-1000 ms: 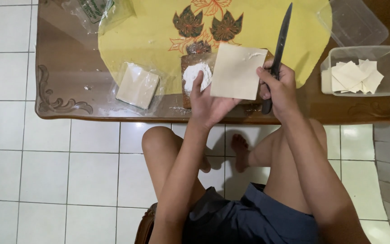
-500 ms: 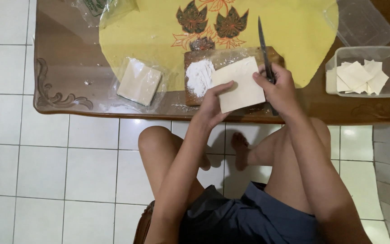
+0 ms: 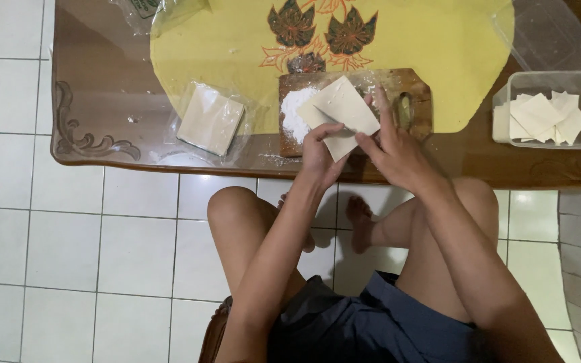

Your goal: A person is manually cutting square sheets of food product into smaller pieces using a knife on a wooden cutting board.

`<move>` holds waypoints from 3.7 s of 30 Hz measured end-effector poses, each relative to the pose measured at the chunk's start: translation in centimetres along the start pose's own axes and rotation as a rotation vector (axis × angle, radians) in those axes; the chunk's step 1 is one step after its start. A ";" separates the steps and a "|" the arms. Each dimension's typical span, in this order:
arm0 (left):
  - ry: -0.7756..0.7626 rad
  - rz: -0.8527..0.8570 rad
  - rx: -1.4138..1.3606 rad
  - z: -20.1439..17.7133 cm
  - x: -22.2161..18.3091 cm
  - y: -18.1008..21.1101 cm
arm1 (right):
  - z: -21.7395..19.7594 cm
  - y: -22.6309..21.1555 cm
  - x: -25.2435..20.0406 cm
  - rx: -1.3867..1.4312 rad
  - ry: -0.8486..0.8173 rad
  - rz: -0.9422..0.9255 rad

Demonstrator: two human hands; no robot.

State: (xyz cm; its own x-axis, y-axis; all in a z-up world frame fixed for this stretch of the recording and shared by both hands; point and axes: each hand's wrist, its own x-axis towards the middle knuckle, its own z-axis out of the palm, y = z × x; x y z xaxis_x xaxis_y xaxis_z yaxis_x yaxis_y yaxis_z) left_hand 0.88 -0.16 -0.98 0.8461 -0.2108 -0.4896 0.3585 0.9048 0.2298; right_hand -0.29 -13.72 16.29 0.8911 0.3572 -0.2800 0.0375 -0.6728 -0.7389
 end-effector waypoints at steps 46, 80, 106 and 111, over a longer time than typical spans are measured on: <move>0.041 0.079 0.106 -6.5 1.5 -2.4 | 0.6 0.3 1.0 -0.161 0.247 0.038; 0.229 -0.060 0.110 1.1 -5.8 1.1 | 1.8 3.8 3.5 0.114 0.209 0.171; -0.261 -0.080 0.140 8.3 -5.8 1.7 | -4.1 6.4 2.0 0.882 0.468 -0.033; -0.070 -0.182 0.410 5.1 -3.8 0.4 | -3.5 5.7 2.5 0.553 0.477 -0.135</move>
State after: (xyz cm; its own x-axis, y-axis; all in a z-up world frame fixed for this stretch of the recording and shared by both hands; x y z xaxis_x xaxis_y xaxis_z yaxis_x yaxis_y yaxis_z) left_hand -0.13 -0.86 5.25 0.7744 -0.3899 -0.4983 0.6185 0.6325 0.4663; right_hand 3.74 -18.89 13.51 0.9992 0.0087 0.0392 0.0401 -0.1734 -0.9840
